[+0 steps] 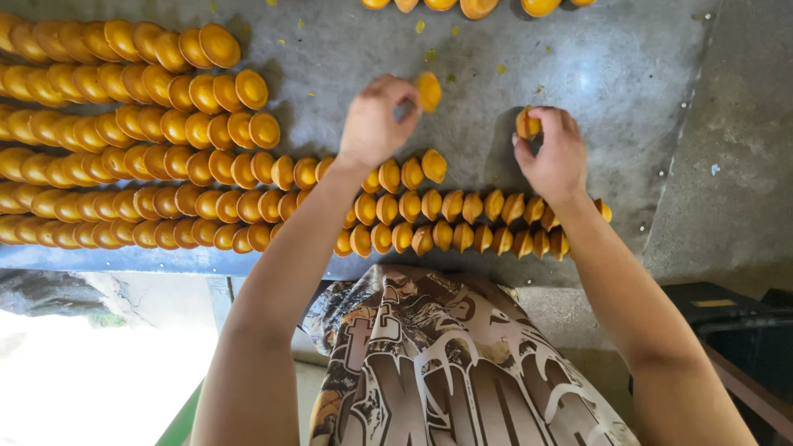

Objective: The person organizes small, round pastries on a metal table by hand, arranging them into neat rows.

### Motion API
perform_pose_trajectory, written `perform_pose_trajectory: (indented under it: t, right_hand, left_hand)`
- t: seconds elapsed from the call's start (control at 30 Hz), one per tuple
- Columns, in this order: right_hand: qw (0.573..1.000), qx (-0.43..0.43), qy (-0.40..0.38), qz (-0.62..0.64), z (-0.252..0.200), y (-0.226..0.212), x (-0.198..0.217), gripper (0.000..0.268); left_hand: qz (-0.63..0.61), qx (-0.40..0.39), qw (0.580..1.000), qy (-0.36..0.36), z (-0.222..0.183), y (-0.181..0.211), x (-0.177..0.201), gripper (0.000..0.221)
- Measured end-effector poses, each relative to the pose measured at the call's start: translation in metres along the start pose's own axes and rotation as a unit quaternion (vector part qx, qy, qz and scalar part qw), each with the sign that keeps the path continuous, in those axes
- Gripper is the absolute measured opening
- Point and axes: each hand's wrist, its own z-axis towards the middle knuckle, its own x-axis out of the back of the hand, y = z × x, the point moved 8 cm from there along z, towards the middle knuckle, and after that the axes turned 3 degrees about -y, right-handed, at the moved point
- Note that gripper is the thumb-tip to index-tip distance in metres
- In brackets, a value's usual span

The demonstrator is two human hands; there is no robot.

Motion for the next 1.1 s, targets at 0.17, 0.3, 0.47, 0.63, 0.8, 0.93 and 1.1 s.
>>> perform_pose_trajectory:
  t: [0.17,0.3,0.47,0.63,0.8,0.93,1.1]
  right_hand:
    - [0.997,-0.033,-0.022,0.062,-0.020,-0.011,-0.003,0.045]
    - [0.998,-0.009,-0.021,0.064,-0.022,-0.022,-0.001,0.047]
    - [0.997,-0.030,0.013,0.074,-0.020,-0.003,0.001,0.043]
    - [0.997,-0.048,0.051,0.033,-0.017,0.018,0.010,0.044]
    - [0.996,-0.052,0.019,0.074,-0.017,0.022,0.014,0.048]
    - [0.993,-0.072,-0.016,0.089,-0.019,0.019,0.009,0.046]
    - [0.974,-0.088,-0.081,0.193,-0.027,0.006,-0.008,0.047]
  left_hand:
    - [0.098,0.000,0.994,-0.051,-0.001,0.035,-0.014,0.060]
    - [0.093,-0.033,0.988,-0.122,0.012,0.079,-0.022,0.070]
    - [0.072,-0.015,0.968,-0.240,-0.001,0.094,-0.068,0.069]
    - [0.067,-0.108,0.934,-0.334,-0.015,0.109,-0.121,0.074]
    - [0.109,-0.094,0.894,-0.424,-0.023,0.104,-0.148,0.056]
    - [0.056,-0.017,0.910,-0.411,-0.013,0.087,-0.130,0.054]
    - [0.028,0.003,0.956,-0.291,0.001,0.060,-0.082,0.051]
